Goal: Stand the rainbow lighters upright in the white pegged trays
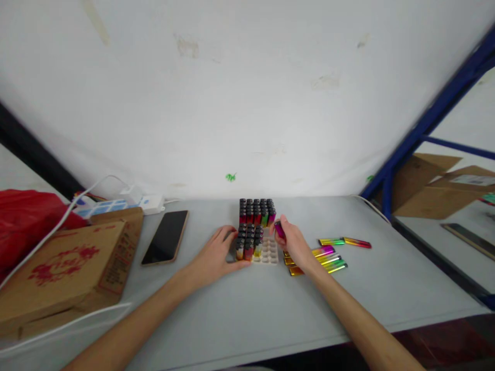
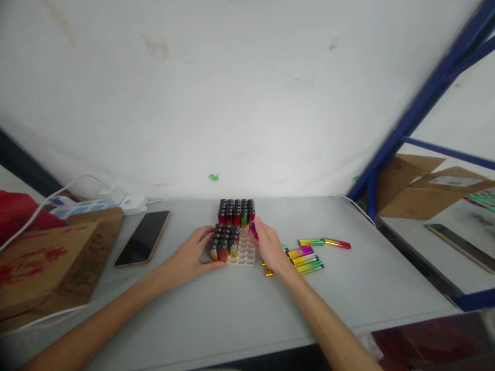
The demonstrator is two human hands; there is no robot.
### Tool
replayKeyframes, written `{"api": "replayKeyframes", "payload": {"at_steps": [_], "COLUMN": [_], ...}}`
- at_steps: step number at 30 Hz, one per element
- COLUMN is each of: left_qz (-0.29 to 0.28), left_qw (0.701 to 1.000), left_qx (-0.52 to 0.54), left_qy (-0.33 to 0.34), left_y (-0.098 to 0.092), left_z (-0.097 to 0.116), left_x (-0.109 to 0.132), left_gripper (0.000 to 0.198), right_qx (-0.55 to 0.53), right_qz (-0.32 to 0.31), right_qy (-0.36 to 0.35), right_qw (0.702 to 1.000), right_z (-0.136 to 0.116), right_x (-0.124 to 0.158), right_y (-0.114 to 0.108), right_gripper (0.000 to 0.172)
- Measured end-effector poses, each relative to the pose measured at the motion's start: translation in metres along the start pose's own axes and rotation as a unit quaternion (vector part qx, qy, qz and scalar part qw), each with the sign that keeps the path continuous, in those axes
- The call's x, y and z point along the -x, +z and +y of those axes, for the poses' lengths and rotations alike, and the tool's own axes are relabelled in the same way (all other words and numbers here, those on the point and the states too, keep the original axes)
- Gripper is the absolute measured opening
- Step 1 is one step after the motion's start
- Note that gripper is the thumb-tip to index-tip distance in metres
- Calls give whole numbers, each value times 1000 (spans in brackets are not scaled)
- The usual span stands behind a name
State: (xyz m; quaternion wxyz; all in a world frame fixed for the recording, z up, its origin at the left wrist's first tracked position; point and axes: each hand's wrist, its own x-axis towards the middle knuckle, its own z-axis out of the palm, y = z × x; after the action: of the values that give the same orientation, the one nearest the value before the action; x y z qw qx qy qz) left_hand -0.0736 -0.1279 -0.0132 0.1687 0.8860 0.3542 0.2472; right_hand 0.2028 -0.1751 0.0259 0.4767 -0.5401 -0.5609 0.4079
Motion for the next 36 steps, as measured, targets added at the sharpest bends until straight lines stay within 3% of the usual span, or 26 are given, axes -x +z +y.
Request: {"api": "replayKeyframes", "payload": {"at_steps": [4,9,15,18,22,29,36], "left_qz": [10,12,3,-1,-2,2,-2], "left_qw": [1000,1000,1000,1000,1000,1000,1000], "left_qx": [0,2,-7,-7,-5,-10,-14], "left_qy": [-3,-16,-21,-23,-20,-19,-20], "left_y": [3,5,1,0,0,1,2], "left_z": [1,6,12,13,13,13,11], "left_x": [0,0,0,-1,-2,-2,-2], "left_gripper": [68,67,67,65,64,64,63], "right_qx": [168,220,235,247,289,329,401], "right_qz": [40,26,-109,-120,-124,-138,-166], "right_qy": [-165,-257,-215,-215,-216,-266,-203], "right_qw": [971,941,942,937,924,896,878], "right_z": [-18,-30,-22,-12,-4,0,1], "right_x": [14,22,27,26,24,20,15], "right_y": [-15,-25,-20,-14,-6,-12,-4], "right_gripper": [54,30,30,36,30,29,40]}}
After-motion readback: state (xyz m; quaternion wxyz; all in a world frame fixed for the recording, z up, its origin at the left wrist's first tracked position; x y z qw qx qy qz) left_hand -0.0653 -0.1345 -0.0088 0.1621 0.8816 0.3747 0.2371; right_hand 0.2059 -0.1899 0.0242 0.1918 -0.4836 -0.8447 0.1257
